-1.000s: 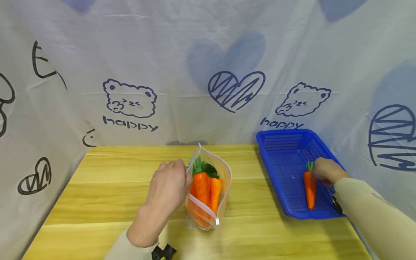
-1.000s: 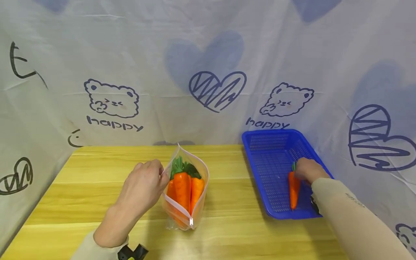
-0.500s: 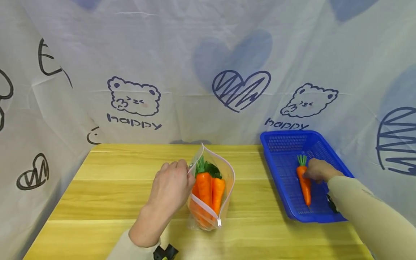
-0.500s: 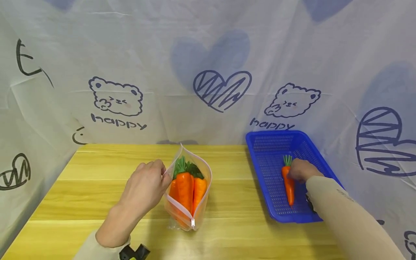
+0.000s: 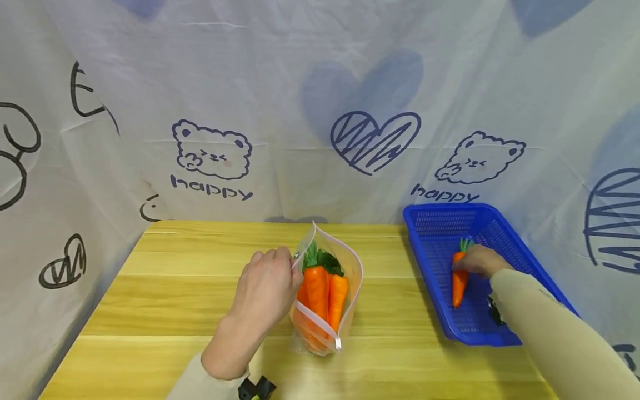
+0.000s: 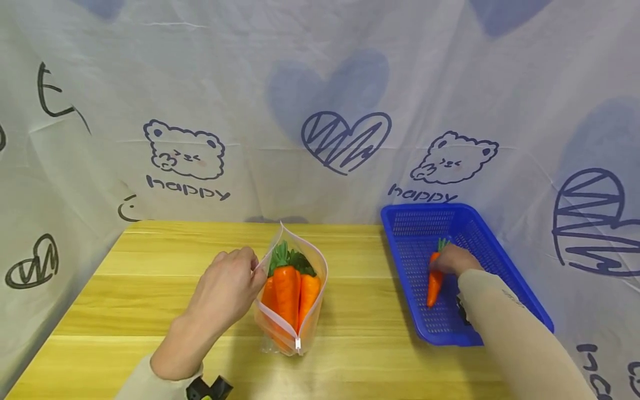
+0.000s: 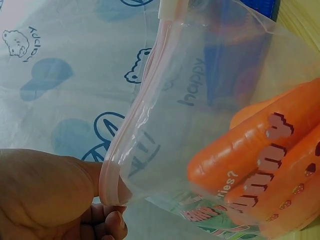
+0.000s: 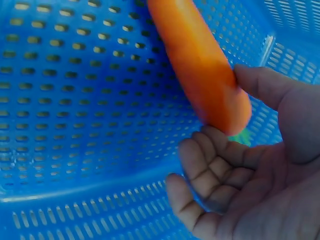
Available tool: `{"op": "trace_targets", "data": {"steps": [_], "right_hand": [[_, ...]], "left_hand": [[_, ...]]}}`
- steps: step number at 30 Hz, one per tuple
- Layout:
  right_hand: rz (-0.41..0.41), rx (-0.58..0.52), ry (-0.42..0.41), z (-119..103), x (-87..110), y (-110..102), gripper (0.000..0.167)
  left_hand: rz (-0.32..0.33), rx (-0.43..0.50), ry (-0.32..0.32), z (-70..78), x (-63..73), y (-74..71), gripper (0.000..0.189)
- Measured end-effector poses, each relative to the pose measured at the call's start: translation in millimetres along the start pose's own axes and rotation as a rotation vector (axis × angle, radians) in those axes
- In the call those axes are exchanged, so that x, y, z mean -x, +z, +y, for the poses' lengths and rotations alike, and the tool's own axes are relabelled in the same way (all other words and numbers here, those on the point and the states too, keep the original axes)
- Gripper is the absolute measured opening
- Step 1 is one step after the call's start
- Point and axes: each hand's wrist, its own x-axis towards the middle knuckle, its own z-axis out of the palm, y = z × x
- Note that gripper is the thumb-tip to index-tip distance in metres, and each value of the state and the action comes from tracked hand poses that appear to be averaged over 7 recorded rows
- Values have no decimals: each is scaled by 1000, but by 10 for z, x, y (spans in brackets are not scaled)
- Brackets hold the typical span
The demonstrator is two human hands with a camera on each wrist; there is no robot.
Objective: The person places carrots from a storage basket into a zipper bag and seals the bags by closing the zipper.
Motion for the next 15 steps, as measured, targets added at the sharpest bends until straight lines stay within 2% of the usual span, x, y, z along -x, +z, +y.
{"op": "trace_targets", "data": {"steps": [7, 15], "right_hand": [[54, 69, 3, -23, -65, 76, 24], [42, 42, 77, -51, -71, 120, 39]], "left_hand": [[-8, 2, -6, -5, 9, 9, 18], [-23, 6, -19, 1, 10, 8, 16]]}}
